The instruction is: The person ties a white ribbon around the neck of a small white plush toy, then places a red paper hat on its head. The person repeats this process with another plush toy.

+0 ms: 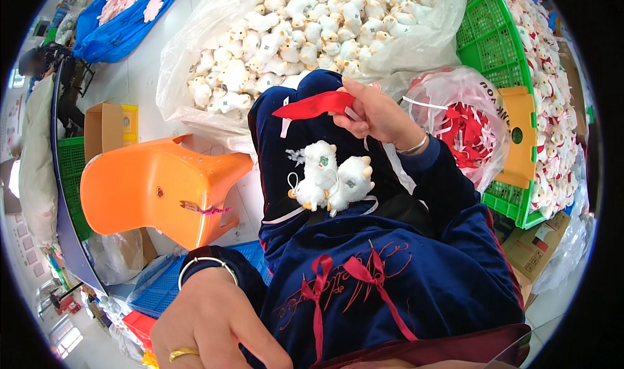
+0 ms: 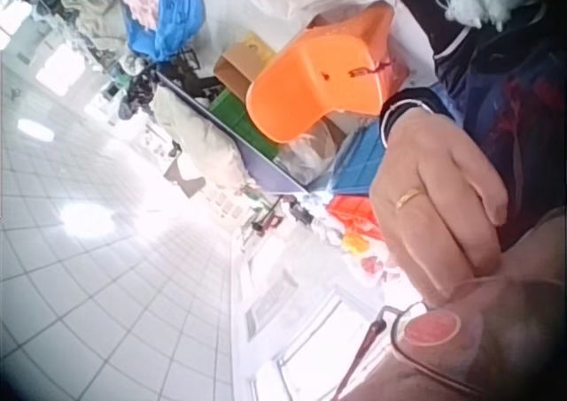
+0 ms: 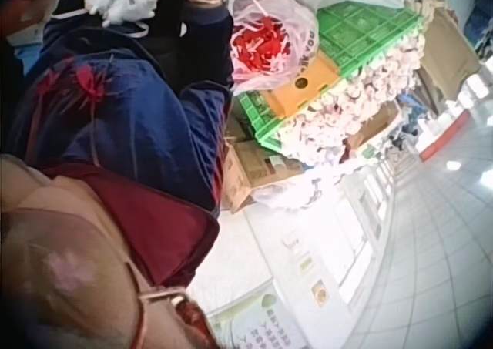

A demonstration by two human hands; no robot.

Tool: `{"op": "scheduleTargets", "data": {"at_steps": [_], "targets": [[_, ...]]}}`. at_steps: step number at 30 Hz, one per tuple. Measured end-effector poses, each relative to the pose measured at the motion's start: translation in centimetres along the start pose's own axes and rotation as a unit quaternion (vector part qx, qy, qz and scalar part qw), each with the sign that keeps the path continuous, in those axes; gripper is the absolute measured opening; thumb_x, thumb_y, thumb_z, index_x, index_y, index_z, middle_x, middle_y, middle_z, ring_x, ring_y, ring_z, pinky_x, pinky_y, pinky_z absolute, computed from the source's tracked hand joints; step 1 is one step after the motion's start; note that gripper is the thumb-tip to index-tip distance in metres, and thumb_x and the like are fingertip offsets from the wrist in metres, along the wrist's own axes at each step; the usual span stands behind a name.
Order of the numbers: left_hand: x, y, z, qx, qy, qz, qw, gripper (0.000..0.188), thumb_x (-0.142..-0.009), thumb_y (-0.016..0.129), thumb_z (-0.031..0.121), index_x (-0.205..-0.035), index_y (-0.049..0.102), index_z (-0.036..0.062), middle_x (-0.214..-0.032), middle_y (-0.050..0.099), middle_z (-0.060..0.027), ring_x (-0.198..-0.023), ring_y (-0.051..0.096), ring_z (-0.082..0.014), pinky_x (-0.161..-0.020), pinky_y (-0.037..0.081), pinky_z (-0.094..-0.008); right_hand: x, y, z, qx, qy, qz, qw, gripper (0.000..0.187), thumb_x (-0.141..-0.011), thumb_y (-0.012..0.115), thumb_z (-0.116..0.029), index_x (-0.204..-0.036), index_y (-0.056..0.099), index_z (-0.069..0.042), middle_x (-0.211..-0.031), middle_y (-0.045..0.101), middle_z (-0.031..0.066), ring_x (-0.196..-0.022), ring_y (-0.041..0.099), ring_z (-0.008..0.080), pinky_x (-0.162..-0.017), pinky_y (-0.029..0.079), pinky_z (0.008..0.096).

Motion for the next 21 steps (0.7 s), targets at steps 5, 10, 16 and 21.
{"op": "scheduleTargets", "data": {"at_steps": [5,10,16,21], "targets": [[6.2,-4.1,-3.3,-0.222,-0.342,0.186,0.894,0.026,-0.103,0.049,0.018,-0.100,0.067,-0.0008,-0.101,0.070,-0.0109,-0.086,0.068,-0.0269,-0.072,0.054,-0.0350,1.1,0.4,-1.1,0.032,-0.027,0.021,0.999,0.039,-0.106,0.046,-0.037,-0.100,0.061,-0.001,-0.070,0.057,0.0042,-0.048,0.038,0.0061,-0.043,0.027,0.0214],[12.0,-6.6,-11.8,-0.214,-0.473,0.424,0.742,0.050,-0.109,0.037,0.041,-0.125,0.063,0.0011,-0.123,0.065,-0.0088,-0.108,0.064,-0.0184,-0.088,0.049,-0.0302,0.8,2.6,-1.5,0.056,-0.105,-0.019,0.993,0.026,-0.106,0.050,-0.025,-0.102,0.062,-0.002,-0.075,0.061,0.0036,-0.054,0.046,0.0064,-0.047,0.033,0.0196],[11.6,-8.7,-11.4,-0.149,-0.245,0.572,0.769,0.032,-0.107,0.049,0.022,-0.118,0.067,-0.0021,-0.117,0.070,-0.0148,-0.102,0.066,-0.0192,-0.095,0.049,-0.0364,1.7,5.5,-2.2,0.257,-0.162,-0.010,0.953,0.017,-0.101,0.060,-0.018,-0.096,0.064,-0.002,-0.083,0.064,0.0036,-0.069,0.055,0.0072,-0.059,0.043,0.0231],[12.3,-9.8,-8.9,-0.138,-0.187,0.586,0.776,0.029,-0.107,0.052,0.021,-0.110,0.068,-0.0031,-0.107,0.072,-0.0124,-0.097,0.069,-0.0174,-0.089,0.055,-0.0321,11.6,9.7,-9.7,0.455,-0.512,0.050,0.727,0.012,-0.092,0.062,-0.017,-0.091,0.064,-0.006,-0.089,0.065,0.0056,-0.078,0.058,0.0174,-0.070,0.044,0.0358]]}}
Point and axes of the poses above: each hand's wrist, its own x-axis away from the middle knuckle, its own y-axis out of the palm, z = x × y, the point moved 4 cm from there along -x, towards the middle knuckle
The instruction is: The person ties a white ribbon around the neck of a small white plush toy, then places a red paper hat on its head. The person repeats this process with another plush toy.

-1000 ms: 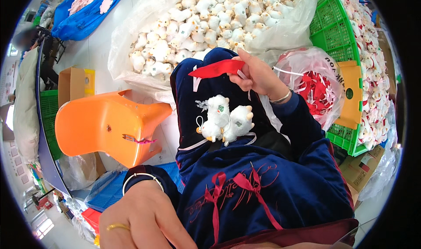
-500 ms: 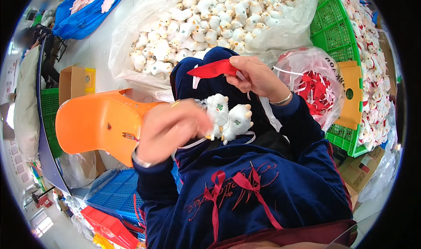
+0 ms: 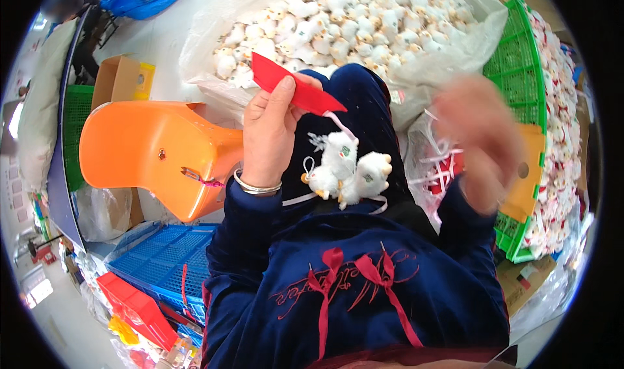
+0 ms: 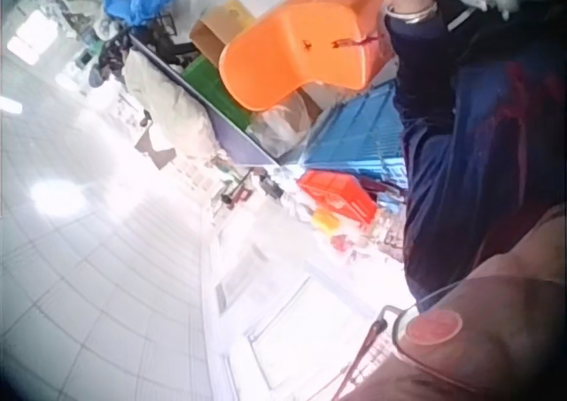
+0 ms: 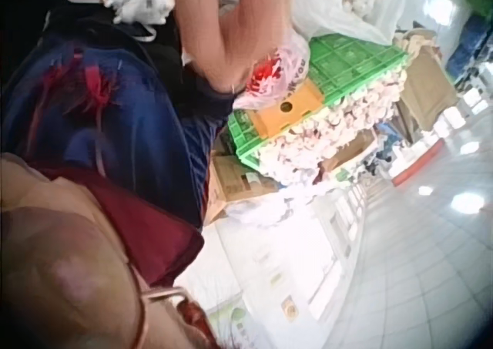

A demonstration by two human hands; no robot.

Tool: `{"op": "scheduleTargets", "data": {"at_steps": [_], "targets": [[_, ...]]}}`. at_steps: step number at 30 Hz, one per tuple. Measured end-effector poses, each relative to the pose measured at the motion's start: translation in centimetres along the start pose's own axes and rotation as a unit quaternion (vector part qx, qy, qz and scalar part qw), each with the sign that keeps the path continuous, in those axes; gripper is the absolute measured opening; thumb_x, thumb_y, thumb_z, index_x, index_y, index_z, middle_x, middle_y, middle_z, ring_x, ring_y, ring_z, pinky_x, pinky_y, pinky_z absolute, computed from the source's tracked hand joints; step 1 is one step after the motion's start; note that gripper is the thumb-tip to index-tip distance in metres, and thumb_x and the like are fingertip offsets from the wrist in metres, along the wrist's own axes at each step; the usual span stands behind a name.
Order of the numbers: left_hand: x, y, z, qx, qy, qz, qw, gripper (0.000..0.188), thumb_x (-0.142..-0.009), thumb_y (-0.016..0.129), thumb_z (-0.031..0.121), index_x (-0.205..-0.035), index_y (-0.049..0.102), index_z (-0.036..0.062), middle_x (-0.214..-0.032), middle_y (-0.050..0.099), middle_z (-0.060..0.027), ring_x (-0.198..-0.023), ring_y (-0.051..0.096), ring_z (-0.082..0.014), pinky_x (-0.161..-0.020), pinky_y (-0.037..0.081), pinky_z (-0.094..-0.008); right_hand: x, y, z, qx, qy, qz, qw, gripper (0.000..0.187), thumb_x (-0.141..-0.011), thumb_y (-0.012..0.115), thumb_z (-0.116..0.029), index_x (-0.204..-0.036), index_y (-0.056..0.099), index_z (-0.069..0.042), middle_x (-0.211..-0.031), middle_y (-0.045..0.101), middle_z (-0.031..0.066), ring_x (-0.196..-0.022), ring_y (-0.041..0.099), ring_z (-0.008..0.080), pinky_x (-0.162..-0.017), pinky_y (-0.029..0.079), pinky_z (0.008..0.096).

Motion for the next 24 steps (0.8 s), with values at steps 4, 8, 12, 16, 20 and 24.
{"op": "scheduleTargets", "data": {"at_steps": [4,8,12,16,20,24], "targets": [[0.9,-2.0,-0.3,0.014,-0.021,0.024,0.999,0.028,-0.107,0.049,0.021,-0.110,0.064,-0.0017,-0.106,0.068,-0.0132,-0.100,0.067,-0.0201,-0.090,0.054,-0.0334,-4.6,-2.3,-8.0,-0.007,-0.110,-0.206,0.972,0.017,-0.093,0.063,-0.030,-0.082,0.063,-0.016,-0.080,0.062,-0.0006,-0.066,0.054,0.0164,-0.064,0.038,0.0400],[0.8,-1.2,-1.0,0.013,-0.037,0.005,0.999,0.027,-0.107,0.052,0.020,-0.105,0.067,-0.0018,-0.101,0.070,-0.0116,-0.091,0.068,-0.0165,-0.085,0.056,-0.0315,-5.4,-2.4,-10.2,-0.088,-0.150,-0.240,0.955,0.017,-0.092,0.064,-0.030,-0.082,0.063,-0.016,-0.079,0.061,-0.0004,-0.065,0.053,0.0167,-0.062,0.038,0.0395],[1.1,-2.4,-0.7,-0.021,-0.026,0.006,0.999,0.026,-0.107,0.049,0.022,-0.108,0.064,0.0007,-0.103,0.068,-0.0122,-0.095,0.066,-0.0177,-0.085,0.054,-0.0317,-5.9,-1.2,-9.8,-0.151,-0.163,-0.249,0.943,0.018,-0.092,0.065,-0.030,-0.082,0.063,-0.016,-0.078,0.060,-0.0002,-0.063,0.053,0.0170,-0.061,0.037,0.0390],[1.2,-3.5,-0.8,-0.001,-0.035,0.030,0.999,0.027,-0.107,0.051,0.020,-0.108,0.067,-0.0011,-0.101,0.071,-0.0117,-0.091,0.068,-0.0162,-0.085,0.056,-0.0305,-5.9,-0.5,-9.6,-0.182,-0.164,-0.254,0.936,0.018,-0.091,0.066,-0.031,-0.082,0.063,-0.016,-0.076,0.059,0.0000,-0.062,0.053,0.0172,-0.060,0.037,0.0385],[1.3,-4.3,-1.7,-0.009,-0.051,0.037,0.998,0.026,-0.106,0.054,0.019,-0.115,0.067,-0.0003,-0.102,0.072,-0.0117,-0.096,0.070,-0.0177,-0.085,0.057,-0.0304,-5.6,-0.6,-9.4,-0.204,-0.160,-0.254,0.932,0.018,-0.090,0.067,-0.031,-0.082,0.063,-0.015,-0.075,0.058,0.0002,-0.061,0.052,0.0175,-0.058,0.037,0.0380],[1.3,-4.9,-2.4,-0.032,-0.068,0.047,0.996,0.025,-0.106,0.048,0.017,-0.117,0.064,0.0002,-0.103,0.070,-0.0113,-0.100,0.068,-0.0204,-0.087,0.056,-0.0334,-5.4,-0.3,-9.3,-0.211,-0.148,-0.256,0.932,0.018,-0.090,0.068,-0.031,-0.082,0.063,-0.015,-0.074,0.057,0.0004,-0.059,0.052,0.0178,-0.057,0.037,0.0375]]}}
Point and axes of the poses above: each hand's wrist, its own x-axis away from the middle knuckle, its own y-axis out of the palm, z = x × y, the point moved 4 cm from there along -x, towards the middle knuckle
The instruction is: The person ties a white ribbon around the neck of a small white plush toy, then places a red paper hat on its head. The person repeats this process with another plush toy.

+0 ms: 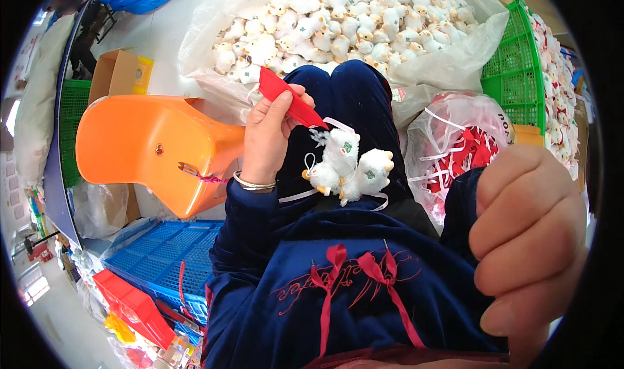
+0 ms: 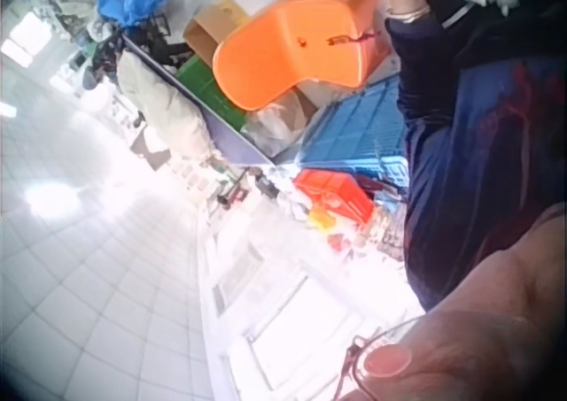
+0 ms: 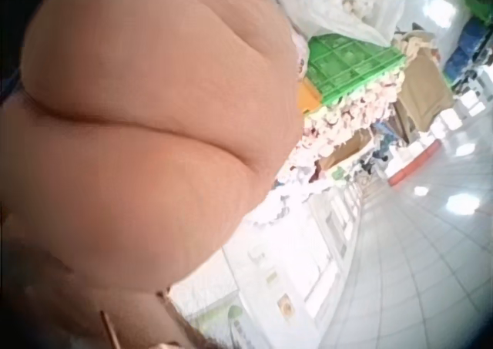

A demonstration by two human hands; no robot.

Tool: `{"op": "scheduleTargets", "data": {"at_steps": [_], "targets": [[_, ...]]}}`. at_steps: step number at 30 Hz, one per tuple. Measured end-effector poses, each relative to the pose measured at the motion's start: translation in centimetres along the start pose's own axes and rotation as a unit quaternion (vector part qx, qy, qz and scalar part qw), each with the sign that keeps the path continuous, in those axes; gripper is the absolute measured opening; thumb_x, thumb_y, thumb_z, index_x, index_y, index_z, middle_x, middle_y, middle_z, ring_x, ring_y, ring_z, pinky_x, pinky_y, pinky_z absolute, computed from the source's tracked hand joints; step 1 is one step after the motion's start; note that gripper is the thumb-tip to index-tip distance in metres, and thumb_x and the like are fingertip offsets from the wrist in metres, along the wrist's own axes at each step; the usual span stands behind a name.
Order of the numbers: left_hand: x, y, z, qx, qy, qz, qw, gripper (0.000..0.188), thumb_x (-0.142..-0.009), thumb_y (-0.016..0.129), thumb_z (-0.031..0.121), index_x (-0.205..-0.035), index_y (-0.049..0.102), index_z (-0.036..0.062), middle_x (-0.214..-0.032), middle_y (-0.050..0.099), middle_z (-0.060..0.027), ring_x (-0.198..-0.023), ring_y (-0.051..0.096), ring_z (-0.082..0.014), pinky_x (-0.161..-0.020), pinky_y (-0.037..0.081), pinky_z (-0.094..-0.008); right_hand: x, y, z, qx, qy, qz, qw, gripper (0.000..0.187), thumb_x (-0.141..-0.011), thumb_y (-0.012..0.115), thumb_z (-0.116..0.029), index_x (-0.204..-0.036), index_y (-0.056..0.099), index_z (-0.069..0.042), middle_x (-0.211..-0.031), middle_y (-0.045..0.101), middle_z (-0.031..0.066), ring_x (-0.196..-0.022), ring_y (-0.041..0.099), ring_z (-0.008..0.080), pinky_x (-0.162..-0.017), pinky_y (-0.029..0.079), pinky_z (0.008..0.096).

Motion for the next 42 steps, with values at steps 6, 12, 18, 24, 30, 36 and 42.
{"op": "scheduleTargets", "data": {"at_steps": [6,12,18,24,30,36,42], "targets": [[0.1,-0.2,0.1,0.015,0.008,-0.021,1.000,0.024,-0.105,0.054,0.019,-0.115,0.067,0.0003,-0.100,0.071,-0.0098,-0.095,0.069,-0.0165,-0.086,0.056,-0.0299,0.2,0.1,0.0,-0.014,0.002,0.006,1.000,0.019,-0.089,0.069,-0.031,-0.082,0.063,-0.015,-0.072,0.056,0.0007,-0.058,0.051,0.0182,-0.055,0.036,0.0368],[-0.1,-0.9,-0.1,0.022,0.010,-0.005,1.000,0.025,-0.106,0.052,0.018,-0.117,0.066,0.0003,-0.099,0.071,-0.0090,-0.095,0.069,-0.0165,-0.085,0.056,-0.0299,0.1,0.2,0.4,-0.025,0.010,0.004,1.000,0.020,-0.088,0.071,-0.032,-0.082,0.063,-0.014,-0.071,0.054,0.0011,-0.056,0.050,0.0186,-0.053,0.036,0.0360],[-0.1,-2.0,1.9,0.030,0.060,0.065,0.996,0.037,-0.102,0.038,0.012,-0.127,0.057,-0.0069,-0.105,0.066,-0.0127,-0.097,0.066,-0.0256,-0.091,0.053,-0.0392,1.9,1.6,3.9,0.016,0.089,0.023,0.996,0.021,-0.087,0.072,-0.032,-0.082,0.062,-0.014,-0.069,0.053,0.0014,-0.054,0.050,0.0190,-0.051,0.035,0.0353],[0.1,-3.9,3.6,0.016,0.034,0.040,0.998,0.035,-0.103,0.040,0.011,-0.128,0.059,-0.0049,-0.094,0.057,-0.0049,-0.073,0.054,-0.0132,-0.066,0.046,-0.0283,8.5,11.6,15.9,0.258,0.290,-0.158,0.908,0.031,-0.081,0.078,-0.028,-0.095,0.064,-0.005,-0.095,0.062,0.0094,-0.096,0.061,0.0283,-0.079,0.051,0.0383],[0.5,-3.3,4.6,-0.100,0.029,0.068,0.992,0.015,-0.100,0.064,0.012,-0.112,0.066,0.0032,-0.067,0.052,0.0060,-0.050,0.038,-0.0020,-0.045,0.028,-0.0190,11.1,15.2,19.8,0.363,0.340,-0.185,0.847,0.039,-0.070,0.083,-0.028,-0.097,0.064,-0.007,-0.102,0.057,0.0072,-0.100,0.055,0.0249,-0.080,0.046,0.0390],[1.3,-4.6,5.6,-0.098,0.066,0.090,0.989,0.011,-0.100,0.064,0.015,-0.104,0.067,0.0052,-0.069,0.057,0.0041,-0.049,0.040,-0.0018,-0.045,0.029,-0.0189,10.5,14.9,19.2,0.346,0.275,-0.127,0.888,0.024,-0.077,0.076,-0.020,-0.094,0.065,-0.008,-0.100,0.058,0.0066,-0.095,0.056,0.0259,-0.079,0.045,0.0392],[1.5,-5.0,4.0,-0.073,0.051,0.136,0.987,0.012,-0.101,0.062,0.016,-0.105,0.068,0.0058,-0.071,0.059,0.0023,-0.049,0.042,-0.0030,-0.045,0.030,-0.0187,11.9,14.0,18.0,0.238,0.243,-0.094,0.936,0.019,-0.082,0.066,-0.009,-0.102,0.065,-0.006,-0.102,0.061,0.0082,-0.093,0.062,0.0281,-0.079,0.051,0.0385]]}}
Point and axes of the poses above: each hand's wrist, its own x-axis away from the middle knuckle, its own y-axis out of the palm, z = x × y, the point moved 4 cm from there along -x, towards the middle knuckle
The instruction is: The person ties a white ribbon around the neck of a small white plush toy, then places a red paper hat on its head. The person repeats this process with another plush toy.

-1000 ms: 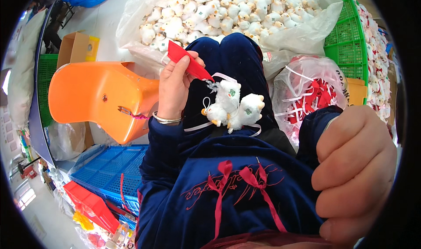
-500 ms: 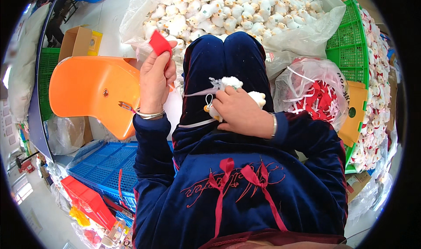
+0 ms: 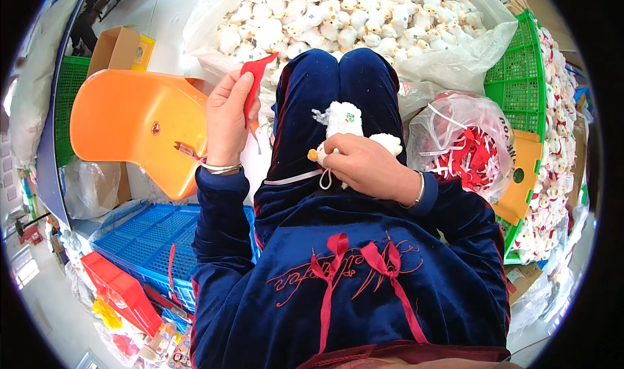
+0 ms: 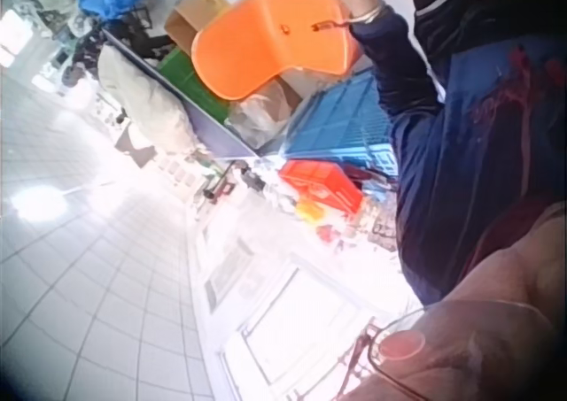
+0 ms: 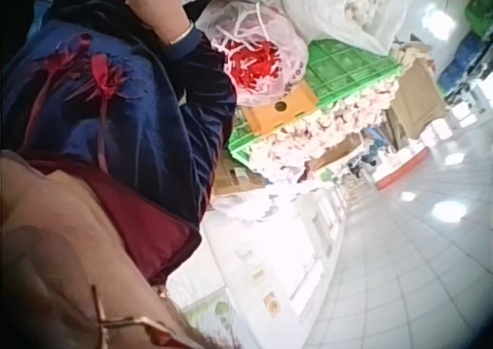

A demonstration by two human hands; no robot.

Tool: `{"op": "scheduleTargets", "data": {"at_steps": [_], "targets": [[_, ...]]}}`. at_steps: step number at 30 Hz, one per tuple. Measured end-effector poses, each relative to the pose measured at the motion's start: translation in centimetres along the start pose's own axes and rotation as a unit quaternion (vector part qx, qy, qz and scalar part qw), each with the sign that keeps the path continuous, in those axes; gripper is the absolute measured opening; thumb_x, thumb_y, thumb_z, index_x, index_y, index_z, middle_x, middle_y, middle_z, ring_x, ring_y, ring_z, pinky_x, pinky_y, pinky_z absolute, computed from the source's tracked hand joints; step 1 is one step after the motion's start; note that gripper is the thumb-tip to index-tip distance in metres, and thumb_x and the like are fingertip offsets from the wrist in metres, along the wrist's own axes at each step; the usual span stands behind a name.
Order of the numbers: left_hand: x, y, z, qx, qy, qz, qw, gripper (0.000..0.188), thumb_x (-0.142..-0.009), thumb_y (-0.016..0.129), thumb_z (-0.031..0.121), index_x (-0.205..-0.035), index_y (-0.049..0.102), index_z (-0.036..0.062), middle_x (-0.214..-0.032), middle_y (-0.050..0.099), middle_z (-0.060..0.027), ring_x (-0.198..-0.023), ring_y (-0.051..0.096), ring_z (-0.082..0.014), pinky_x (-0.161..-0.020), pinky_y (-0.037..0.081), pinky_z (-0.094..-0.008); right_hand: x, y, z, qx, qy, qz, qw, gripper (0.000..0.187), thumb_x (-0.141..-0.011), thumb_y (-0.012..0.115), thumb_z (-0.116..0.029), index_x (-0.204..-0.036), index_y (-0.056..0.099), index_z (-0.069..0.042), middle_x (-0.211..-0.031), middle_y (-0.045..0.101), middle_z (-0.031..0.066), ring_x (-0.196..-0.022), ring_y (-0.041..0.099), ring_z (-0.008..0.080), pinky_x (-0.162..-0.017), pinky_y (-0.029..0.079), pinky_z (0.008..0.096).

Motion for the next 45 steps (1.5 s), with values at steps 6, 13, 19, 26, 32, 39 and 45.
{"op": "scheduleTargets", "data": {"at_steps": [6,13,19,26,32,39,45], "targets": [[1.3,-1.0,-2.8,-0.125,-0.036,-0.051,0.990,0.029,-0.103,0.057,0.015,-0.130,0.060,0.0044,-0.076,0.063,0.0001,-0.052,0.041,-0.0023,-0.049,0.031,-0.0174,1.5,-2.9,-0.4,-0.041,-0.007,0.081,0.996,0.018,-0.078,0.069,-0.005,-0.096,0.065,-0.005,-0.103,0.064,0.0072,-0.081,0.067,0.0275,-0.067,0.054,0.0360],[5.3,1.4,-6.1,-0.166,-0.110,-0.213,0.956,0.048,-0.105,0.048,0.036,-0.135,0.054,0.0000,-0.106,0.068,-0.0094,-0.092,0.061,-0.0140,-0.084,0.047,-0.0280,1.5,-3.6,-0.4,-0.051,-0.040,0.190,0.980,0.023,-0.075,0.076,0.001,-0.096,0.066,-0.003,-0.105,0.066,0.0090,-0.087,0.068,0.0286,-0.074,0.056,0.0356],[4.5,3.1,-7.9,0.080,-0.140,-0.178,0.971,0.052,-0.105,0.045,0.038,-0.137,0.051,-0.0015,-0.121,0.066,-0.0135,-0.107,0.067,-0.0201,-0.090,0.053,-0.0329,-0.2,-2.6,-0.2,-0.029,-0.064,0.194,0.978,0.022,-0.075,0.076,-0.001,-0.093,0.064,-0.004,-0.106,0.064,0.0091,-0.099,0.064,0.0312,-0.085,0.054,0.0383],[2.9,3.1,-9.7,0.187,-0.152,-0.135,0.961,0.046,-0.104,0.043,0.042,-0.127,0.058,0.0059,-0.110,0.070,-0.0061,-0.091,0.071,-0.0150,-0.064,0.054,-0.0236,-1.6,-3.6,-0.9,-0.069,-0.051,0.229,0.970,0.019,-0.077,0.073,-0.001,-0.094,0.064,-0.003,-0.111,0.061,0.0102,-0.106,0.061,0.0322,-0.088,0.052,0.0389],[3.0,4.4,-9.3,0.189,-0.108,-0.111,0.970,0.047,-0.102,0.044,0.040,-0.127,0.057,0.0032,-0.114,0.069,-0.0103,-0.101,0.069,-0.0208,-0.087,0.055,-0.0352,-2.4,-3.9,-0.3,-0.149,0.039,0.282,0.947,0.016,-0.085,0.073,-0.006,-0.098,0.065,-0.002,-0.094,0.062,0.0103,-0.089,0.062,0.0290,-0.078,0.051,0.0368],[3.0,5.2,-7.7,0.164,-0.056,-0.105,0.979,0.048,-0.097,0.048,0.036,-0.129,0.056,0.0007,-0.117,0.067,-0.0128,-0.105,0.067,-0.0232,-0.093,0.053,-0.0367,-3.5,-3.4,-0.3,-0.157,0.054,0.259,0.951,0.015,-0.085,0.074,-0.006,-0.099,0.067,-0.004,-0.088,0.060,0.0090,-0.078,0.061,0.0224,-0.067,0.050,0.0321],[3.1,5.5,-6.9,0.149,-0.028,-0.119,0.981,0.052,-0.093,0.052,0.037,-0.129,0.056,0.0001,-0.116,0.067,-0.0118,-0.103,0.067,-0.0218,-0.089,0.054,-0.0343,-3.0,-3.2,-0.2,-0.186,0.037,0.283,0.940,0.015,-0.085,0.074,-0.001,-0.098,0.068,-0.005,-0.091,0.061,0.0088,-0.074,0.061,0.0191,-0.063,0.050,0.0294]]}}
Point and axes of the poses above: each hand's wrist, its own x-axis away from the middle knuckle, its own y-axis out of the palm, z = x × y, the point moved 4 cm from there along -x, towards the middle knuckle
